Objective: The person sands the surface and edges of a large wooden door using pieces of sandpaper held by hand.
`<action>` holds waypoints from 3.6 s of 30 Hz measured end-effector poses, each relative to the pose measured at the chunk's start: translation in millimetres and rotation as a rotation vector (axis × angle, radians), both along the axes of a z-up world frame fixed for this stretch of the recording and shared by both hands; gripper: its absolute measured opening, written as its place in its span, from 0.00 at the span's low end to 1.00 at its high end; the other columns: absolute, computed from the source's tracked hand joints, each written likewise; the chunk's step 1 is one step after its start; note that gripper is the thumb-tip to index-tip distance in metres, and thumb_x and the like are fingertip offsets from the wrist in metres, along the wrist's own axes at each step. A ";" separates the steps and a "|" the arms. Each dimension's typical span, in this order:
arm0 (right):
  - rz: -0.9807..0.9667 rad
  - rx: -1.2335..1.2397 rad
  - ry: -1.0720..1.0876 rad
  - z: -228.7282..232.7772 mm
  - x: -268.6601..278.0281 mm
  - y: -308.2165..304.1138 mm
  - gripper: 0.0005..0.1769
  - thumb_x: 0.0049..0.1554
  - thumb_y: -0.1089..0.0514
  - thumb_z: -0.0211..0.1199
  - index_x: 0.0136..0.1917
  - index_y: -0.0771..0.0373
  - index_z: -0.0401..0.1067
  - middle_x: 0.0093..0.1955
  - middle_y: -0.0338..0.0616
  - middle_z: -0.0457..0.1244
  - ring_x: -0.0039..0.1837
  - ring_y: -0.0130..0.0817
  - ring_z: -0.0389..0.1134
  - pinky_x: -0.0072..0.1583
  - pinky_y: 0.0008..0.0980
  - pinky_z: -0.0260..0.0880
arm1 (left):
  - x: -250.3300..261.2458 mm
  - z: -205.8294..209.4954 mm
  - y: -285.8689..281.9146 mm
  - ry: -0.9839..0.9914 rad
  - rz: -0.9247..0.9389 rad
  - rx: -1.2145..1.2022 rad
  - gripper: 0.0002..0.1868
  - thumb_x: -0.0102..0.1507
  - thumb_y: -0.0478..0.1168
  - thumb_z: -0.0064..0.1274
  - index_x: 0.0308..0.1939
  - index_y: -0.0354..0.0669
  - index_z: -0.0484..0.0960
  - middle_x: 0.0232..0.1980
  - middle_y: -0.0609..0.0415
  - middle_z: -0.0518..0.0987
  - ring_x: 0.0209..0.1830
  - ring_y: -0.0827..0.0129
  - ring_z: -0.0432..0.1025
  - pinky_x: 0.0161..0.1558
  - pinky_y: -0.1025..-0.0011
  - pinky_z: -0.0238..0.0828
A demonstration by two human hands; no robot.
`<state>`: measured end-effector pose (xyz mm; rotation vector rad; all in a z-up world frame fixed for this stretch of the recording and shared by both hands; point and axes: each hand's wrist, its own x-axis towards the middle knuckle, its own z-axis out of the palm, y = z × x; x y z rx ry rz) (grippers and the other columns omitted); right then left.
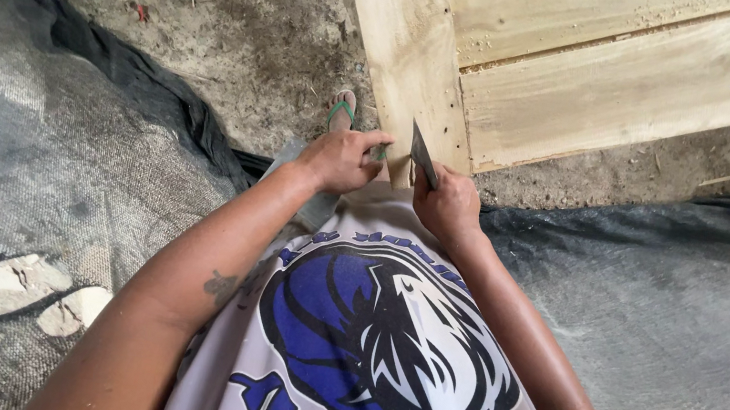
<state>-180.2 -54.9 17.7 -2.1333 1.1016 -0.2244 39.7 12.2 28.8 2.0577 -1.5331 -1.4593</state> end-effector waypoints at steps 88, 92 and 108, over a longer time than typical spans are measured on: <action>0.076 0.183 -0.229 -39.8 106.1 -121.0 0.06 0.58 0.62 0.64 0.48 0.61 0.80 0.40 0.53 0.71 0.42 0.44 0.75 0.43 0.40 0.74 | 93.8 -11.1 -138.7 -0.241 -0.037 -0.043 0.15 0.61 0.36 0.53 0.51 0.54 0.86 0.51 0.52 0.84 0.50 0.59 0.78 0.57 0.62 0.72; 0.053 0.226 -0.199 -40.4 110.0 -123.2 0.05 0.59 0.61 0.65 0.46 0.62 0.80 0.38 0.52 0.71 0.42 0.43 0.75 0.42 0.39 0.74 | 91.1 -8.4 -135.7 -0.246 0.013 -0.010 0.13 0.65 0.35 0.50 0.50 0.49 0.86 0.51 0.51 0.84 0.51 0.59 0.79 0.58 0.62 0.72; 0.089 0.163 -0.397 -27.5 90.8 -107.5 0.05 0.57 0.67 0.61 0.46 0.64 0.77 0.40 0.50 0.71 0.43 0.43 0.75 0.46 0.38 0.74 | 79.5 -31.1 -126.4 -0.199 -0.029 -0.142 0.14 0.60 0.34 0.46 0.48 0.48 0.82 0.54 0.42 0.78 0.54 0.50 0.76 0.56 0.57 0.71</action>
